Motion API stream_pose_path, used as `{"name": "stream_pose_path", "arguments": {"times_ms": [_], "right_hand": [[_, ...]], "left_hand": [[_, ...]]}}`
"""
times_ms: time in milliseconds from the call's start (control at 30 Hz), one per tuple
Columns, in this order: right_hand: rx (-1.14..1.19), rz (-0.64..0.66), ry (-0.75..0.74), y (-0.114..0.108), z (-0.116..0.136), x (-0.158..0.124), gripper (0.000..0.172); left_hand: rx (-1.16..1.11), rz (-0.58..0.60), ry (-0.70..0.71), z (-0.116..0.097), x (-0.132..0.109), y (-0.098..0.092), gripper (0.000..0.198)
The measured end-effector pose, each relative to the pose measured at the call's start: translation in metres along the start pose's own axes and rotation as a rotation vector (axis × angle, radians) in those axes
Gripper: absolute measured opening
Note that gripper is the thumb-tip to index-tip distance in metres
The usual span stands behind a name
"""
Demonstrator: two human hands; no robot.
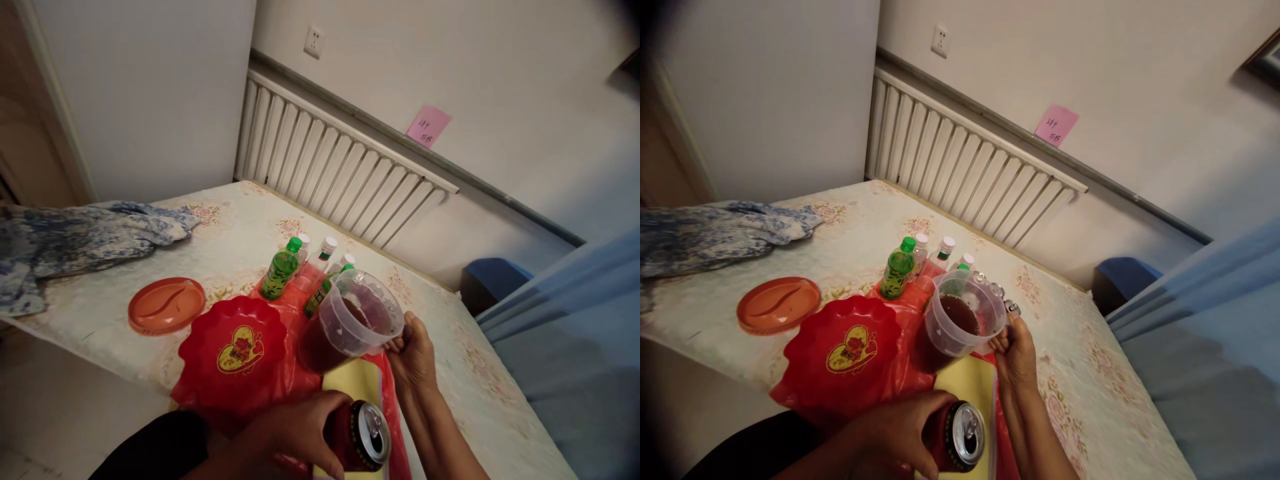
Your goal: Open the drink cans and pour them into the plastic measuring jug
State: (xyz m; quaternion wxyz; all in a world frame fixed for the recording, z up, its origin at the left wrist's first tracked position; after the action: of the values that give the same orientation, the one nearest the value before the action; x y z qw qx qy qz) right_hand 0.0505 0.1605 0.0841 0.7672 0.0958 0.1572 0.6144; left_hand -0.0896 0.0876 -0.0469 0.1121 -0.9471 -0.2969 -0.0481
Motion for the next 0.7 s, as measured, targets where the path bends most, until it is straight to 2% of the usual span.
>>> {"name": "stream_pose_path", "arguments": {"times_ms": [233, 500, 700], "right_hand": [[-0.041, 0.064, 0.006, 0.014, -0.022, 0.007, 0.04], [-0.069, 0.064, 0.036, 0.013, -0.047, 0.011, 0.042], [-0.093, 0.083, 0.047, 0.013, -0.052, 0.009, 0.042]], "left_hand": [[-0.017, 0.009, 0.039, 0.002, 0.003, 0.002, 0.09], [-0.024, 0.009, 0.014, -0.004, 0.001, -0.001, 0.087], [-0.009, -0.004, 0.021, -0.007, 0.004, -0.004, 0.085]]}}
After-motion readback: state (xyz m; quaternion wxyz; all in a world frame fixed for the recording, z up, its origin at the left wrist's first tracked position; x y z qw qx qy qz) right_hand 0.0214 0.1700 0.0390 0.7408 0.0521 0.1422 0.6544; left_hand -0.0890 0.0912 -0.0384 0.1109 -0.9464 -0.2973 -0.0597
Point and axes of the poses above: each hand's wrist, its own x-axis towards the middle knuckle, its own y-axis out of the palm, z = x × y, the point moved 8 cm from there along x, towards the middle knuckle, and after that the axes turned 13 degrees about y, right-handed, at the moved point
